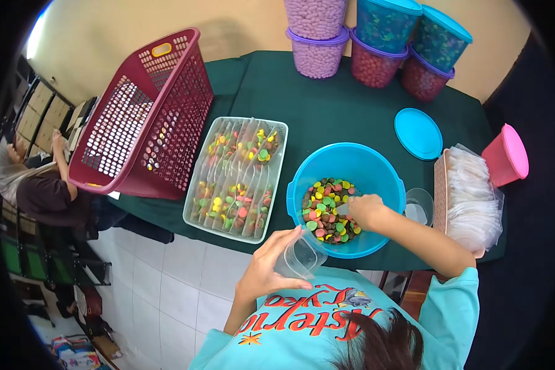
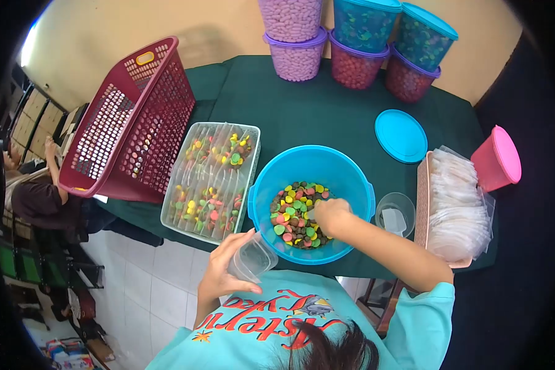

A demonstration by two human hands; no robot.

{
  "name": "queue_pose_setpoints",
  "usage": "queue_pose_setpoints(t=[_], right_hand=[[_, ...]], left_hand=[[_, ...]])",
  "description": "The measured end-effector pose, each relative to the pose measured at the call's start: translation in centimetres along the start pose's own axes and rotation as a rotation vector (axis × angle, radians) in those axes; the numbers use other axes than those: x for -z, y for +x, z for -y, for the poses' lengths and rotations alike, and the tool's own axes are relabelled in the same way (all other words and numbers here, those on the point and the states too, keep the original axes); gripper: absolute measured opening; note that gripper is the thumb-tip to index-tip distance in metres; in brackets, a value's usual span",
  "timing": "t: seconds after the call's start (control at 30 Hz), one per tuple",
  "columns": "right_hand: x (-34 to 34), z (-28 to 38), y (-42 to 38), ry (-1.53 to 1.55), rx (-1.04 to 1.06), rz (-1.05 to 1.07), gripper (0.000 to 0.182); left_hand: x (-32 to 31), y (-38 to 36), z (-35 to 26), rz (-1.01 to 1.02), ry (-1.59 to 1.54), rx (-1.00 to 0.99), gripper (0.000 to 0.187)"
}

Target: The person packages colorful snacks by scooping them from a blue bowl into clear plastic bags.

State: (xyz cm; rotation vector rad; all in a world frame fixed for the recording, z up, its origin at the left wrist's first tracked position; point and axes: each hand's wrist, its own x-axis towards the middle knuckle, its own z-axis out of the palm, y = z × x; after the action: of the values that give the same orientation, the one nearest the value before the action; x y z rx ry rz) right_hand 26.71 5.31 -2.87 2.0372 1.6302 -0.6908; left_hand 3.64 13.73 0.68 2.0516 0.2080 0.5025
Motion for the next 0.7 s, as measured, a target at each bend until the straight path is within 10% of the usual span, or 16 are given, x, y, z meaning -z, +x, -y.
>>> queue_pose_setpoints(t=[0.2, 0.47, 0.7], right_hand=[[0.3, -0.3, 2.5, -0.141, -0.334, -0.161, 0.047], [0.0, 0.3, 5.5, -0.436, -0.244, -0.417, 0.016], [2.0, 0.9, 4.4, -0.49, -0.175, 0.084, 0.019]], left_hand=[[1.2, 0.2, 2.4, 0.082, -0.177, 0.019, 0.085], [1.9, 1.1, 4.4, 0.135, -0.544, 0.088, 0.085], [1.7, 1.8, 4.6, 0.185, -0.533, 0.116, 0.085]])
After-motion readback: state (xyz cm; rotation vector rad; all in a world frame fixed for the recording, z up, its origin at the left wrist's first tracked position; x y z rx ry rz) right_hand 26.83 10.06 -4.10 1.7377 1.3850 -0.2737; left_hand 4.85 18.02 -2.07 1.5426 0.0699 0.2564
